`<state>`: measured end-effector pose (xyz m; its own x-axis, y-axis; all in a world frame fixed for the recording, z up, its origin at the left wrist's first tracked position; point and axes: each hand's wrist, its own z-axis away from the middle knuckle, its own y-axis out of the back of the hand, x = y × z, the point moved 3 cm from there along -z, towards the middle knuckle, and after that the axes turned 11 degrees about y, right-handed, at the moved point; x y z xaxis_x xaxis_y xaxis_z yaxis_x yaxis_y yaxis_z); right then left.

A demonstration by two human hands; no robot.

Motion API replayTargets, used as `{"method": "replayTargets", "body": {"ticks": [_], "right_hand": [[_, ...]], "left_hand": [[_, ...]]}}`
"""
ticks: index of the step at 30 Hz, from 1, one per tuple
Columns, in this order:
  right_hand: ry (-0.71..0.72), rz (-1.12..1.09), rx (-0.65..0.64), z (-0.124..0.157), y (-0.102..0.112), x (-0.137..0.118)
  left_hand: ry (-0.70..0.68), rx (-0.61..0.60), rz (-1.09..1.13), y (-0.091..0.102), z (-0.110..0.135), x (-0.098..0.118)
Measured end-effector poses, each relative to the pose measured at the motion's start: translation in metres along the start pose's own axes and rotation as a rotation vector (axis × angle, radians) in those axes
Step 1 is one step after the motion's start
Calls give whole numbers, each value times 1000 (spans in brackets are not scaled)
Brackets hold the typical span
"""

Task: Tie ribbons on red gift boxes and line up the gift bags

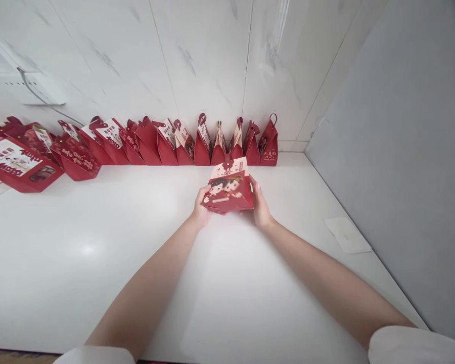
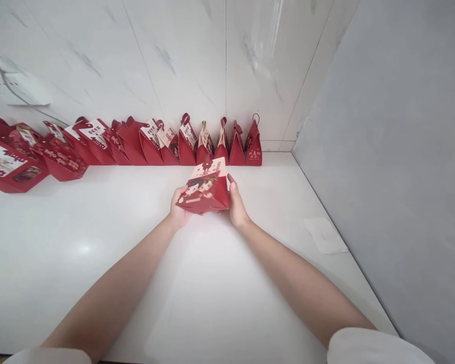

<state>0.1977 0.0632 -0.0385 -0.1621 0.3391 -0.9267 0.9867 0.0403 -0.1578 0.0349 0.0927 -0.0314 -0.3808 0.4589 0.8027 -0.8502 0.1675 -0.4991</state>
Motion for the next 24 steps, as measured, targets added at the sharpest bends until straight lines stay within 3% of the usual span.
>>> {"method": "replayTargets", "body": {"ticks": [3, 8, 14, 24], "right_hand": [[18, -117, -65, 3, -3, -6], [189, -36, -98, 6, -7, -14], [211, 54, 30, 5, -8, -7], [304, 160, 98, 10, -10, -25]], "left_hand": [[84, -67, 196, -11, 4, -3], [66, -179, 295, -26, 8, -11], [127, -129, 236, -25, 6, -18], [205, -275, 22, -32, 13, -15]]}}
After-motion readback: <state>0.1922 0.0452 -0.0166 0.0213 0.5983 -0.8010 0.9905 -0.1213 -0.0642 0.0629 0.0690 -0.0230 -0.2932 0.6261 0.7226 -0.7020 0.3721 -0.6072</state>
